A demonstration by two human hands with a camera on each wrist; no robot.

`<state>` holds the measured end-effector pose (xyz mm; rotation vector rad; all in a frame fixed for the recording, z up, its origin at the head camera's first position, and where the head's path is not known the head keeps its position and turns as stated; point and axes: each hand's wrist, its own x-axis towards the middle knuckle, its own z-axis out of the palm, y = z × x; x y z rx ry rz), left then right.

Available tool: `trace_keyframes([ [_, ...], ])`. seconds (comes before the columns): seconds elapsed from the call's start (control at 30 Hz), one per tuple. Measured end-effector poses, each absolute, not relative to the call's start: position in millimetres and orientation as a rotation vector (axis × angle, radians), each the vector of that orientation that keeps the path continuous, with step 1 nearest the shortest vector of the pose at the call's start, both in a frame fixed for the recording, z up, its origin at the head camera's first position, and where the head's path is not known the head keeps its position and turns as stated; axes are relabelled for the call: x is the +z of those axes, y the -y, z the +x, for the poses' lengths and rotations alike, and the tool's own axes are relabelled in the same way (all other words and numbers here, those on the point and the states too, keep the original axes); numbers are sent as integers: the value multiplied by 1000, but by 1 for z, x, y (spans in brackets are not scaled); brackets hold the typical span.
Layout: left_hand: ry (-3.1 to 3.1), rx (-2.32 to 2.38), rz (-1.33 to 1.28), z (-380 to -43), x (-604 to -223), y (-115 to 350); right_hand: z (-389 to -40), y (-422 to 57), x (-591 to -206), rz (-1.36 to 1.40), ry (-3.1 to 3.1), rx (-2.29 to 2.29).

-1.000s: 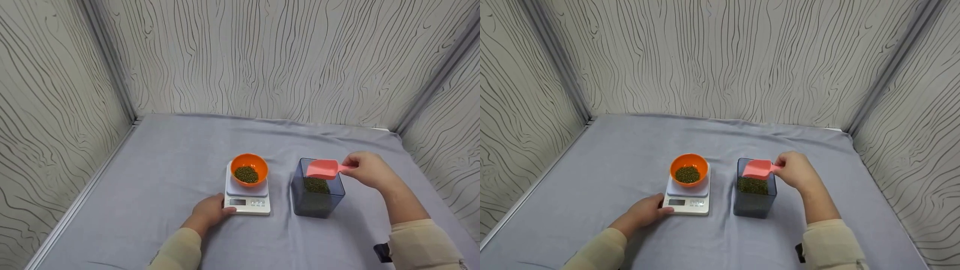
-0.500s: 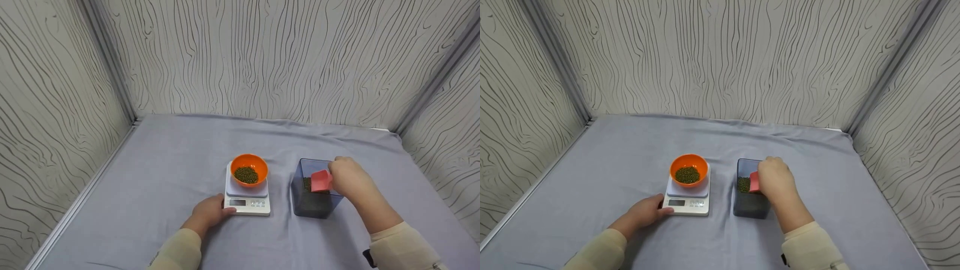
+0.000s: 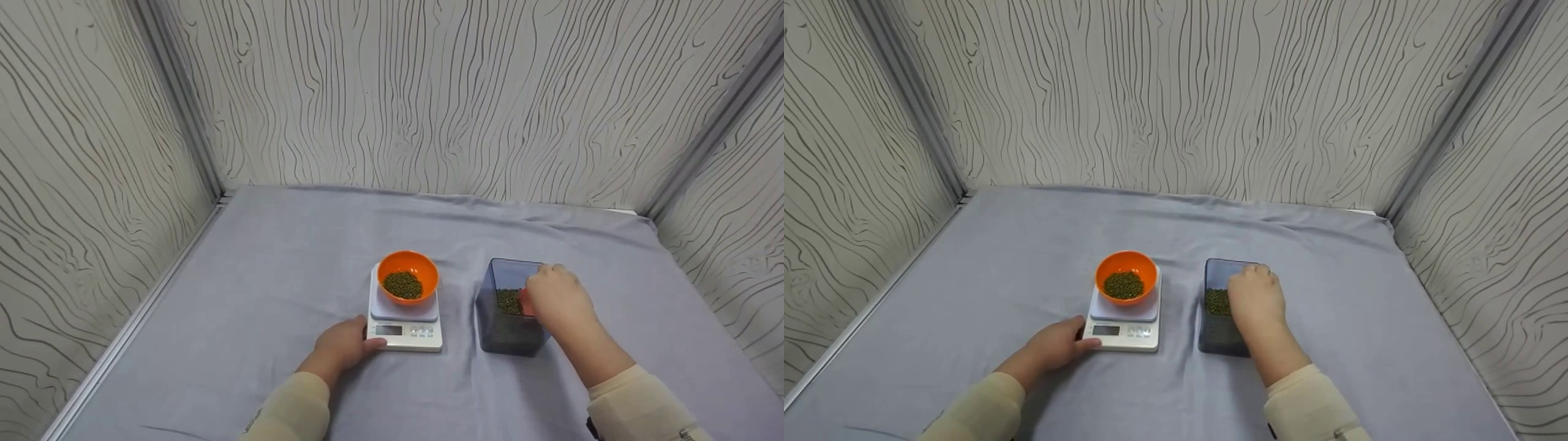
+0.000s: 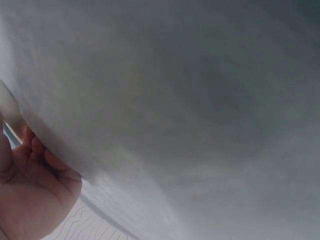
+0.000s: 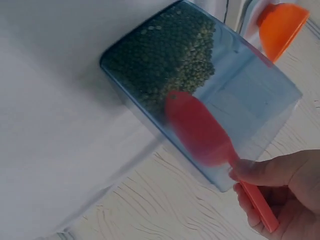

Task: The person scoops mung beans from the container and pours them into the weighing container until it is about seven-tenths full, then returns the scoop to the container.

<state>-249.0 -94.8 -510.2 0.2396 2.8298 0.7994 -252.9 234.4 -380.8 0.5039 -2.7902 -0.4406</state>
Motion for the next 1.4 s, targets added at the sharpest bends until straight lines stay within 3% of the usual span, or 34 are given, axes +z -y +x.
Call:
trace_keyframes([
  [0.7,-2836,805,253,-248,-510,95,-273,-245,-393,677,2885,-153],
  [1.4,-2821,801,223,-248,-509,95,-287,-251,-405,594,3075,293],
])
